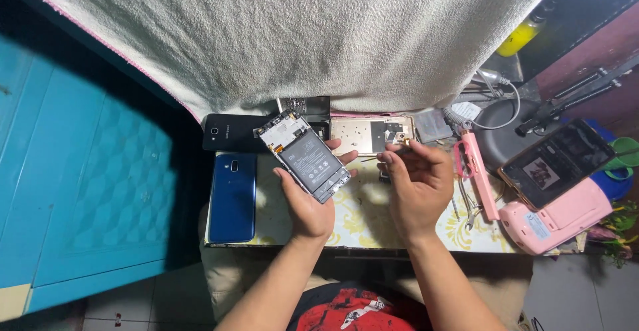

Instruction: The person is unscrewing the bottom section of a mobile phone using a precision screwdriver on a repair bench.

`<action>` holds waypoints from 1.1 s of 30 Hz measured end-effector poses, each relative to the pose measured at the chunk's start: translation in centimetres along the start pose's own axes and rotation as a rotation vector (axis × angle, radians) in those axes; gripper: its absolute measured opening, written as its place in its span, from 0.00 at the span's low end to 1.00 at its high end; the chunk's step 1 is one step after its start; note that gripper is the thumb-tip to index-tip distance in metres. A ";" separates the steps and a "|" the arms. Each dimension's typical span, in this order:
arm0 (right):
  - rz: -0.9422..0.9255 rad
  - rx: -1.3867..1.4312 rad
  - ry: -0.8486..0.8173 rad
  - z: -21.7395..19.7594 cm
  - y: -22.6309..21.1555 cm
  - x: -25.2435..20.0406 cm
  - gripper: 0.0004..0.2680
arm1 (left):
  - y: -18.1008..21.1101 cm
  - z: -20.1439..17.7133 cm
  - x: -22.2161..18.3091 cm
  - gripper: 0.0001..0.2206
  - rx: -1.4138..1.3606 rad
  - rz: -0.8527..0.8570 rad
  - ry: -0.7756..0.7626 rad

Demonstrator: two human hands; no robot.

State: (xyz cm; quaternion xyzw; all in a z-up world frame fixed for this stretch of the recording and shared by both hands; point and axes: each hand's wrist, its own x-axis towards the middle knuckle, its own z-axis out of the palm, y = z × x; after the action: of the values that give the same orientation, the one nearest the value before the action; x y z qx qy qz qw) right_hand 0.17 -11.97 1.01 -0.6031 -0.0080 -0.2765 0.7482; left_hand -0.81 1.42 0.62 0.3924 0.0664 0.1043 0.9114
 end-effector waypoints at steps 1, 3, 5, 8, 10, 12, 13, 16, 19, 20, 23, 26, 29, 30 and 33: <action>-0.001 0.000 0.006 0.1 -0.2 -0.2 0.14 | 0.0 0.1 -0.2 0.34 0.002 -0.004 -0.004; -0.062 0.062 -0.040 0.5 -0.6 -0.2 0.11 | 0.2 0.4 -0.2 0.34 0.011 -0.027 0.005; -0.135 0.037 -0.070 0.0 0.0 -0.3 0.11 | 0.4 0.5 -0.2 0.33 0.013 -0.032 -0.006; -0.244 0.005 -0.113 0.1 0.0 -0.3 0.10 | 0.2 0.3 -0.2 0.31 0.017 -0.049 -0.020; -0.279 0.000 -0.128 0.3 0.0 -0.2 0.10 | 0.0 0.1 -0.1 0.31 0.020 -0.059 -0.018; -0.302 -0.017 -0.155 0.3 0.0 -0.2 0.09 | -0.3 -0.2 -0.1 0.31 0.039 -0.068 -0.028; -0.296 -0.020 -0.154 0.3 -0.1 -0.3 0.09 | -0.3 -0.3 -0.2 0.31 0.041 -0.073 -0.024; -0.308 -0.041 -0.179 0.5 -0.1 -0.2 0.09 | -0.2 -0.3 -0.1 0.31 0.043 -0.063 -0.040; -0.318 -0.063 -0.182 0.5 -0.1 -0.3 0.09 | -0.2 -0.2 -0.1 0.32 0.037 -0.074 -0.046; -0.329 -0.057 -0.192 0.5 -0.2 -0.3 0.09 | -0.2 -0.2 -0.1 0.32 0.043 -0.070 -0.047; -0.342 -0.050 -0.206 0.5 -0.1 -0.2 0.09 | -0.1 -0.3 -0.1 0.32 0.046 -0.064 -0.052; -0.352 -0.054 -0.209 0.5 -0.1 -0.3 0.09 | -0.2 -0.3 -0.2 0.32 0.044 -0.063 -0.057; -0.374 -0.061 -0.208 0.8 -0.4 -0.2 0.09 | -0.1 -0.3 -0.2 0.31 0.046 -0.062 -0.064; -0.387 -0.063 -0.204 0.9 -0.5 -0.1 0.09 | -0.1 -0.2 -0.2 0.31 0.048 -0.062 -0.070; -0.395 -0.070 -0.205 0.9 -0.5 -0.1 0.09 | -0.1 -0.2 -0.1 0.32 0.057 -0.055 -0.069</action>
State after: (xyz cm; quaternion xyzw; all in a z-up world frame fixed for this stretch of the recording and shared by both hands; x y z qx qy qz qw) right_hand 0.11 -11.18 1.67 -0.6403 -0.1922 -0.3550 0.6535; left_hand -0.97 1.47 0.35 0.4197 0.0488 0.0639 0.9041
